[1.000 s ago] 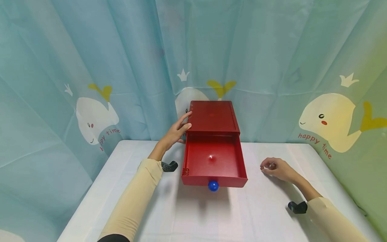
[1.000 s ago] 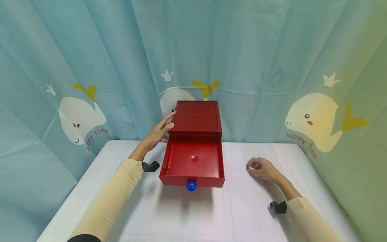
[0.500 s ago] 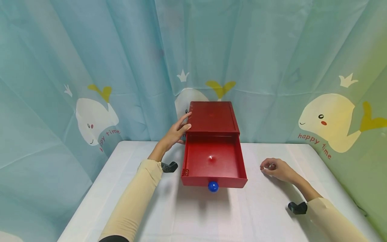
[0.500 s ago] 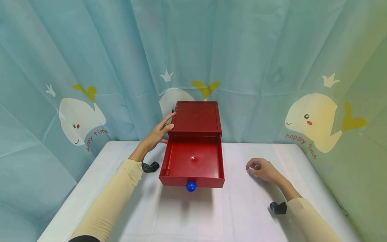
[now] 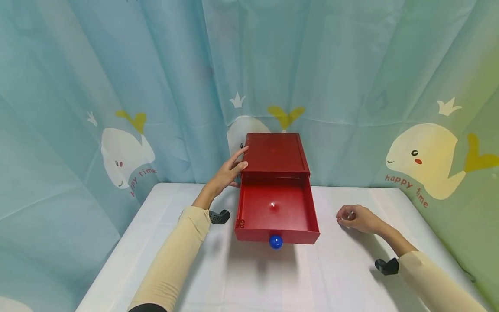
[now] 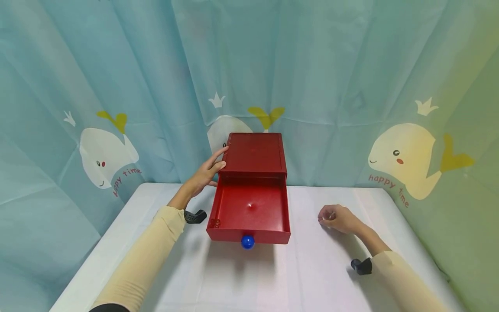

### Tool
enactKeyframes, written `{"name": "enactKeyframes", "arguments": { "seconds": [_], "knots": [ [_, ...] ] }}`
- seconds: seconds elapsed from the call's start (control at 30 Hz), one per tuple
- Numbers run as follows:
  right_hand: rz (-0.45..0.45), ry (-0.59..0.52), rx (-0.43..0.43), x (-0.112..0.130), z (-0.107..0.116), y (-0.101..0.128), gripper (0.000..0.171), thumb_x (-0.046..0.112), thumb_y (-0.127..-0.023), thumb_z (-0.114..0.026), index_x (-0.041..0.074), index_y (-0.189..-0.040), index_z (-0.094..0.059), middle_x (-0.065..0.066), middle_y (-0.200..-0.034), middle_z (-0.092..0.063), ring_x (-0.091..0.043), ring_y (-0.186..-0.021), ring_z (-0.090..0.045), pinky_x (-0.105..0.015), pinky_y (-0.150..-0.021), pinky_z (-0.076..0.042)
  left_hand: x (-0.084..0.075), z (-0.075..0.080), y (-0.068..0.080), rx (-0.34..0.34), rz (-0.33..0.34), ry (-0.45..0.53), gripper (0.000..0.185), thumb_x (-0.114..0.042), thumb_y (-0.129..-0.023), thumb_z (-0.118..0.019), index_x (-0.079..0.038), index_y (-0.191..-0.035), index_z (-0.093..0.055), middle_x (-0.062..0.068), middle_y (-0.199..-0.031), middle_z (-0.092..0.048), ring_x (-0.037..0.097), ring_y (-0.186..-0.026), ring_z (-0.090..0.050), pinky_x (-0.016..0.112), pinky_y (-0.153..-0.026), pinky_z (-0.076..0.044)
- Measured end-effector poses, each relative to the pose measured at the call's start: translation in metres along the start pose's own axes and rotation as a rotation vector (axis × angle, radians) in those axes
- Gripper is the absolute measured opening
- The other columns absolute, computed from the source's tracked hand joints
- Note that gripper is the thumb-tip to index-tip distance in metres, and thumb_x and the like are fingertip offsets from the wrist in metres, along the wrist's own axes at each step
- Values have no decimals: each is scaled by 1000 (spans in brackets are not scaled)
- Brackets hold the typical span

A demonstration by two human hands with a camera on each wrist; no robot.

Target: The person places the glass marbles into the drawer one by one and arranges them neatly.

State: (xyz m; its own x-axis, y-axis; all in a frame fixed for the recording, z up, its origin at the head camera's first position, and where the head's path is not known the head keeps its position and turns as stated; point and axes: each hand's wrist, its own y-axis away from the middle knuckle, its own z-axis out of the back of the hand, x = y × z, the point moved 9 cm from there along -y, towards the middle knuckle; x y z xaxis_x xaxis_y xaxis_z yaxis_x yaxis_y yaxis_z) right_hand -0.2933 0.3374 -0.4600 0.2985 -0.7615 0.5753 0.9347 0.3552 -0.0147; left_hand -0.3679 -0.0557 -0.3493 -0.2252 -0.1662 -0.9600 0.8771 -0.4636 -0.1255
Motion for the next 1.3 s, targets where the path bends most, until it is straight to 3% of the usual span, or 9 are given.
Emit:
{"name": "enactKeyframes", "arguments": {
  "seconds": [0.23,0.43,0.9,1.3],
  "knots": [
    [137,-13,16,12,11,0,12,3,-88,-76,11,-94,-70,3,-84,-64,-7,-72,-54,-24,-64,-48,1,-1,-1,-1,-7,-2,65,-44,-102,-53,-43,-162,-26,15,-162,-35,37,-138,-47,62,-89,-55],
    [277,-2,-39,34,34,1,15,-1,-87,-76,12,-93,-70,3,-84,-65,-5,-72,-58,-26,-65,-50,0,-1,-1,-9,-14,-3,64,-44,-102,-53,-44,-161,-28,15,-161,-36,38,-136,-49,62,-88,-55],
    [204,-17,-41,85,87,-3,10,14,-93,-76,19,-100,-71,3,-93,-68,-18,-81,-65,-28,-66,-53,4,1,-1,-8,-4,1,65,-45,-102,-53,-44,-161,-27,15,-161,-37,39,-135,-49,62,-88,-55],
    [233,25,-110,124,125,-7,13,8,-93,-76,15,-103,-72,0,-98,-70,-15,-82,-66,-28,-65,-54,2,0,0,0,-9,5,64,-43,-103,-52,-43,-162,-26,16,-160,-36,39,-136,-48,62,-88,-56]
  ]
}}
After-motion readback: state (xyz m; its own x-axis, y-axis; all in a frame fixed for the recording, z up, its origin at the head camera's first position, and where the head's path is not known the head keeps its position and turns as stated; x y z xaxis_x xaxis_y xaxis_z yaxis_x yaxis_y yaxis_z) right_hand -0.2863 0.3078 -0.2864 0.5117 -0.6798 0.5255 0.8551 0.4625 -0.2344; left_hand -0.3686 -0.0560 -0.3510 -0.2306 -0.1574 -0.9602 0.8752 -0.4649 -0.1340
